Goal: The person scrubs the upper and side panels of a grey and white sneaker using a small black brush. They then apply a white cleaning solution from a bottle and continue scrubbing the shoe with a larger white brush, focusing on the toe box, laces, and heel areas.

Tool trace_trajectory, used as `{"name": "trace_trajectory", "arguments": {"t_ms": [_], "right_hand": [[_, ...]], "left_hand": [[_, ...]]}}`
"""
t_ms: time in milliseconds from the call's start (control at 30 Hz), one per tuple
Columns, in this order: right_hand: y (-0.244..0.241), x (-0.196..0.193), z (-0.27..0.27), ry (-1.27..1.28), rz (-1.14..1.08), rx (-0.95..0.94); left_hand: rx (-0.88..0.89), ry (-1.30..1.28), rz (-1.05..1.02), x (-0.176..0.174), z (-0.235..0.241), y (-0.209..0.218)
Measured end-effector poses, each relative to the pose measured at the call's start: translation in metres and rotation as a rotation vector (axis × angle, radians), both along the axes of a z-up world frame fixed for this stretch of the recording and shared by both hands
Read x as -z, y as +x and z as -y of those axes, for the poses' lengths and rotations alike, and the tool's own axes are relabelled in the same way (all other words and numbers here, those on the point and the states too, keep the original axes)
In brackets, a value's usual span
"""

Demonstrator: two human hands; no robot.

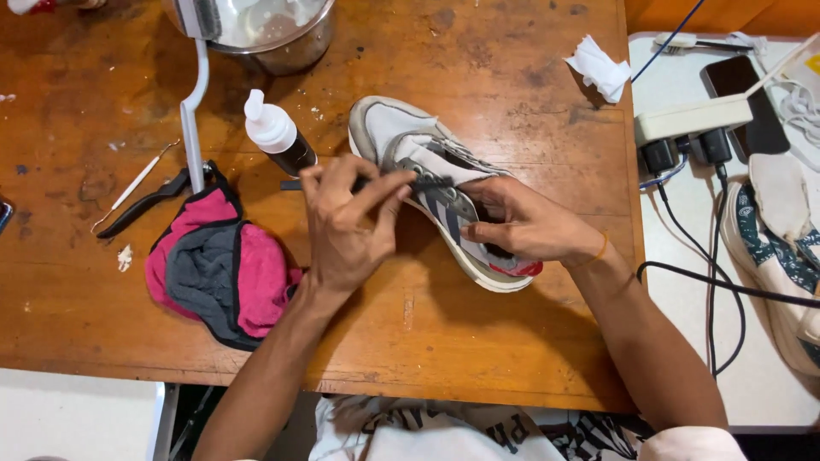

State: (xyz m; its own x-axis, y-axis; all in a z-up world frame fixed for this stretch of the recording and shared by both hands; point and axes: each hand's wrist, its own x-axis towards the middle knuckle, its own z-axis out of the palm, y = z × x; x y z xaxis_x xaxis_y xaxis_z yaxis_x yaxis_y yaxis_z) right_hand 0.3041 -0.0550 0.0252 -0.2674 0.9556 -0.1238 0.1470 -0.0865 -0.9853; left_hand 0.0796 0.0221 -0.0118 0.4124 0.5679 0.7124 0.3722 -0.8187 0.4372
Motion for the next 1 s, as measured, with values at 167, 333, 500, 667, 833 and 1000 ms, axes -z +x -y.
{"name": "trace_trajectory", "arguments": {"t_ms": [167,333,500,667,833,1000], "right_hand": [[-0.005,0.014,-0.001,-0.019,0.007,-0.037],[-0.012,0.029,0.004,-0.042,-0.028,0.015],[-0.013,0.019,0.001,-0.034,-0.012,0.011],[-0.023,0.000,0.002,-0.002,0.025,0.012],[-0.029,-0.010,0.001,0.038,0.046,0.047],[-0.024,0.003,0.003,0.085,0.052,0.078]], "left_hand": [[0.040,-0.048,0.022,-0.001,-0.006,-0.010],[0.078,-0.087,0.042,-0.009,0.000,-0.013],[0.037,-0.113,0.046,-0.008,0.005,-0.009],[-0.028,-0.097,0.049,-0.015,0.008,-0.011],[0.016,-0.133,0.098,-0.013,0.002,-0.013],[0.116,-0.177,0.125,0.012,-0.011,-0.014]]}}
